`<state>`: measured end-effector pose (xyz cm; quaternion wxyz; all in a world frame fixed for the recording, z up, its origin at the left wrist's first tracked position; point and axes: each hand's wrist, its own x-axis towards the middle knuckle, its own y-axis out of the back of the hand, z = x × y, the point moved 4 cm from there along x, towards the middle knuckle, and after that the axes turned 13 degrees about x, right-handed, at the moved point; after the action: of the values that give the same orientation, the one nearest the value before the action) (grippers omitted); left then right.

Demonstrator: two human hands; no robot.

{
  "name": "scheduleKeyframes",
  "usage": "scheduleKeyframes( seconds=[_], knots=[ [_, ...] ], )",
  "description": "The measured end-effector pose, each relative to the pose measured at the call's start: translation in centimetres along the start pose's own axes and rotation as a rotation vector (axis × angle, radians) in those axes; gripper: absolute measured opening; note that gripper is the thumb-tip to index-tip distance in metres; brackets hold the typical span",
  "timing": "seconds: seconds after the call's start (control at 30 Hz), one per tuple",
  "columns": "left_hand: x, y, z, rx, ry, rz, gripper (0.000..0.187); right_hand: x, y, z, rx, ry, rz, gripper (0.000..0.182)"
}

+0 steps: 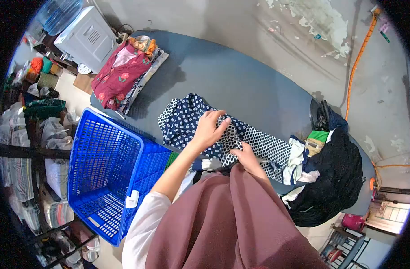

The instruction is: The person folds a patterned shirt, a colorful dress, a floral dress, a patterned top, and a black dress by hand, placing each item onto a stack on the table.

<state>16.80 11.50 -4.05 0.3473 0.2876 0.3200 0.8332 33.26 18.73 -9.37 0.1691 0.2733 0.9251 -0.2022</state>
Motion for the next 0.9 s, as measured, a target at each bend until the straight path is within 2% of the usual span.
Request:
scheduleKeyframes(
  seconds=[0.1, 0.17, 0.2, 0.3, 0.37, 0.43, 0.5, 0.57, 0.63, 0.7, 0.73, 0.83, 0.9],
  knots=[
    [0.8, -1.7, -0.2, 0.281, -0.226, -0.142, 0.045, 0.0, -1.7, -1.0, -0.195, 0.067, -0.071, 0.020],
    [1.4, -2.5, -1.1, 0.431, -0.181, -0.379, 0.048, -0.2, -2.6, -1.0, -0.356, 0.123, -0.100, 0.019],
    [1.3, -2.3, -1.5, 0.461, -0.128, -0.355, 0.054, -0.2, -3.1, -0.8, -0.353, 0.204, -0.110, 0.018],
    [0.8, -1.2, -3.6, 0.542, 0.042, -0.410, 0.055, -0.8, -2.5, -1.1, -0.536, 0.227, -0.090, 0.019],
    [-0.4, -1.3, -6.5, 0.628, 0.172, -0.370, 0.052, -1.3, -1.8, -1.6, -0.575, 0.182, -0.008, 0.025],
    [-1.5, -1.2, -8.8, 0.743, 0.289, -0.460, 0.032, -1.7, -1.2, -1.7, -0.619, 0.251, 0.043, 0.032],
    [-2.1, -0.1, -8.1, 0.751, 0.194, -0.242, 0.021, -1.6, -0.8, -1.4, -0.674, 0.291, 0.043, 0.035],
    [-1.7, 0.6, -6.4, 0.689, 0.068, -0.110, 0.026, -1.6, -1.0, -1.3, -0.706, 0.219, 0.062, 0.033],
    [-1.6, 0.6, -4.4, 0.565, -0.224, 0.038, 0.024, -1.6, -1.5, -1.6, -0.779, 0.192, 0.040, 0.034],
    [-1.8, -0.8, -4.2, 0.478, -0.193, -0.142, 0.020, -1.6, -1.6, -1.4, -0.848, 0.258, 0.022, 0.034],
    [-1.9, -1.5, -4.8, 0.535, -0.114, -0.227, 0.025, -1.5, -1.6, -1.3, -0.883, 0.294, 0.016, 0.035],
    [-1.8, -1.2, -5.8, 0.616, -0.010, -0.195, 0.035, -1.6, -1.1, -2.2, -1.011, 0.340, 0.057, 0.035],
    [-2.0, -0.8, -6.5, 0.559, 0.035, -0.169, 0.041, -1.8, 0.1, -2.4, -1.042, 0.383, 0.119, 0.034]
  ],
)
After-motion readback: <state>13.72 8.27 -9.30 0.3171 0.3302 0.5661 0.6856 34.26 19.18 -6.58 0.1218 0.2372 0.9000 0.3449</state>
